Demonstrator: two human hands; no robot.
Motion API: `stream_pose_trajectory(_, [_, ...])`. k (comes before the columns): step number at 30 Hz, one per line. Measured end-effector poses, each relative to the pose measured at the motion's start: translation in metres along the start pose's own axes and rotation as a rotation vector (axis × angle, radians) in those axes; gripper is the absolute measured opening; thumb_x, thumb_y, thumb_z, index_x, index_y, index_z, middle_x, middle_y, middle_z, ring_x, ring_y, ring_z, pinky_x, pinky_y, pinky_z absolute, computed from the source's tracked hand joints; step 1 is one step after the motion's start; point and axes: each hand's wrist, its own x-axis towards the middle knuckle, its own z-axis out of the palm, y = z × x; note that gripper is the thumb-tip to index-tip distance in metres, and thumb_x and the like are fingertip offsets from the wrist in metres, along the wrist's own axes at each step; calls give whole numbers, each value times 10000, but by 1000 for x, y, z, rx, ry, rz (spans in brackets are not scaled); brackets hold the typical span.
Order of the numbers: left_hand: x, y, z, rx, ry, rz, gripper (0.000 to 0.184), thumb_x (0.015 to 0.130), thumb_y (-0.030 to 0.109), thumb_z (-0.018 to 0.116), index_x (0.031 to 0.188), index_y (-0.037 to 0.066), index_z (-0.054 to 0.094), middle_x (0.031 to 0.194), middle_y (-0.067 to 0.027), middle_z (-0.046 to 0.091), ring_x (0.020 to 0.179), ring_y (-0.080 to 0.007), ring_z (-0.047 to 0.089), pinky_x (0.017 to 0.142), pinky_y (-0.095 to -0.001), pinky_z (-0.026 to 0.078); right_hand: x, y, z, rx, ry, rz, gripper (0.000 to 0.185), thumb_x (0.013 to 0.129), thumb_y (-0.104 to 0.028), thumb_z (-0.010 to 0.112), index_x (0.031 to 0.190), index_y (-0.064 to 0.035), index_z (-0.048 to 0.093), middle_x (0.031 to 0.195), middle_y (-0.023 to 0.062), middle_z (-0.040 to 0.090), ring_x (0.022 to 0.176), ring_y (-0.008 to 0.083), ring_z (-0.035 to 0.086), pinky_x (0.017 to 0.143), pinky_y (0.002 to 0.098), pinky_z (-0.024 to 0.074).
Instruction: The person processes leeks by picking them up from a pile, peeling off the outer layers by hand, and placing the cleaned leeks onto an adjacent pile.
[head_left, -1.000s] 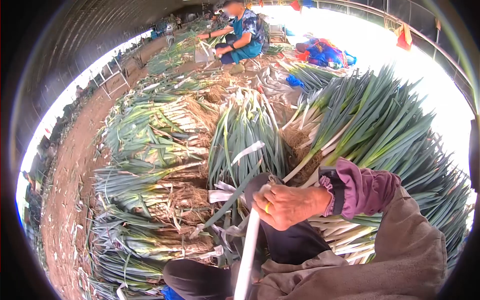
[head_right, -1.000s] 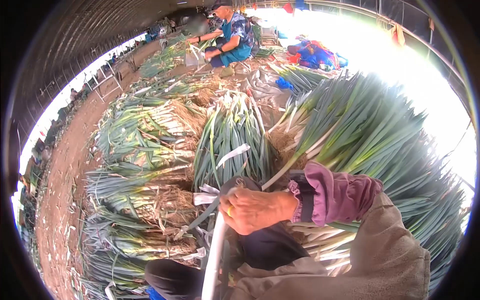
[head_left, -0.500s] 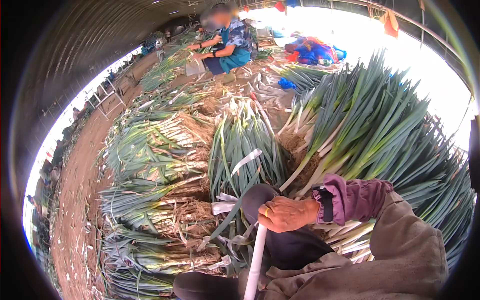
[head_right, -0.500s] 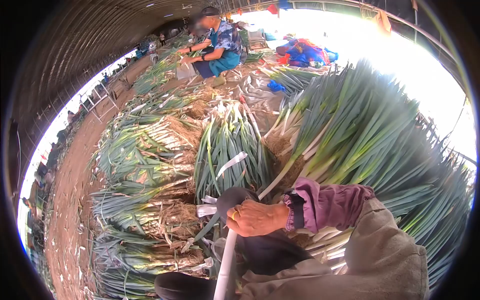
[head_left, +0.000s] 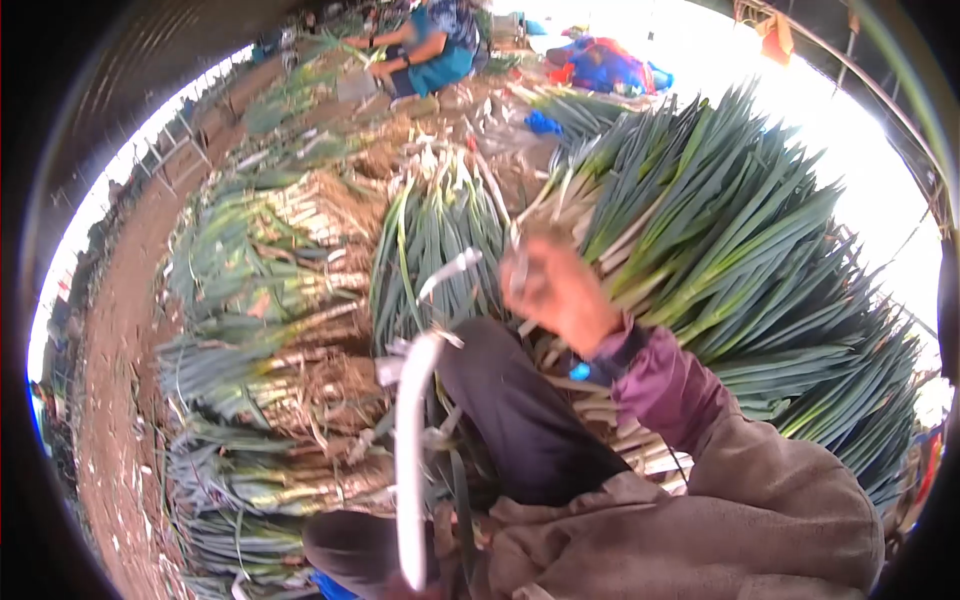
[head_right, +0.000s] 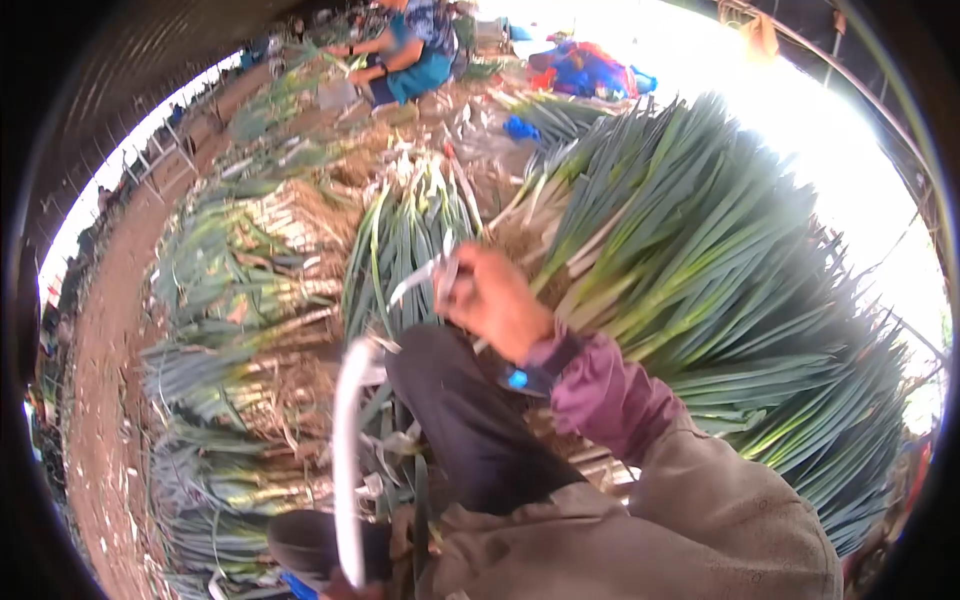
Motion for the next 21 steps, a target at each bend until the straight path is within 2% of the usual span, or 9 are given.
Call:
stream_pose_trajectory(2, [-2,-2,-7,82,30,3,522,847,273,706,1205,-66,535,830,-148,652,761,-299,641,721,-399,529,12,-7,7,35,-121,-204,126,886,-182,571,867,-59,588,788,78,596,679,193,588,595,369,486])
stream_pose_trajectory(3, [-6,-4,-10,123,41,-2,525,846,275,706,1206,-67,535,828,-149,652,759,-300,642,719,-399,530,15,-8,9,-162,-270,-311,124,893,-116,507,933,-27,584,709,83,590,564,165,572,504,348,467])
stream_pose_trajectory(6, [-9,-10,-14,198,82,-11,523,847,279,703,1204,-65,537,819,-152,650,751,-300,643,706,-397,531,15,7,18,-985,-364,-540,164,902,-100,539,1011,10,593,687,65,600,505,116,558,437,280,416])
stream_pose_trajectory(7, [-9,-11,-15,217,95,-9,515,850,280,698,1201,-62,540,816,-152,649,746,-296,642,698,-396,530,9,18,21,-1024,-372,-582,213,892,-85,592,1077,19,587,689,60,605,499,69,547,435,247,396])
stream_pose_trajectory(8, [-9,-12,-15,232,106,-8,507,852,280,693,1197,-60,543,812,-151,649,741,-292,641,689,-394,529,12,30,26,-1068,-446,-874,222,880,-92,629,1069,15,582,691,68,612,467,86,537,438,261,396])
stream_pose_trajectory(13, [-9,-15,-17,331,147,8,468,865,281,669,1178,-48,557,794,-150,646,718,-275,636,644,-387,522,-12,45,42,-1387,-668,-1172,265,854,-113,632,1067,17,544,731,125,568,479,232,547,472,358,440])
stream_pose_trajectory(16, [-9,-16,-20,409,160,35,446,872,282,655,1167,-40,565,784,-148,644,704,-264,634,618,-382,519,-13,56,53,-1451,-784,-1411,308,829,-110,634,1098,14,549,903,157,610,633,293,612,524,389,469])
stream_pose_trajectory(17, [-10,-18,-20,442,160,45,439,875,282,650,1164,-38,567,780,-148,644,699,-260,633,609,-381,517,-17,57,56,-1506,-788,-1368,326,820,-159,648,1084,6,549,852,140,597,623,324,594,519,414,465])
stream_pose_trajectory(21, [-8,-19,-25,651,178,120,412,885,283,631,1149,-28,578,766,-146,641,680,-246,629,573,-375,512,-4,66,55,-1675,-852,-1299,250,837,-241,618,829,-23,496,705,140,517,577,329,563,491,435,432])
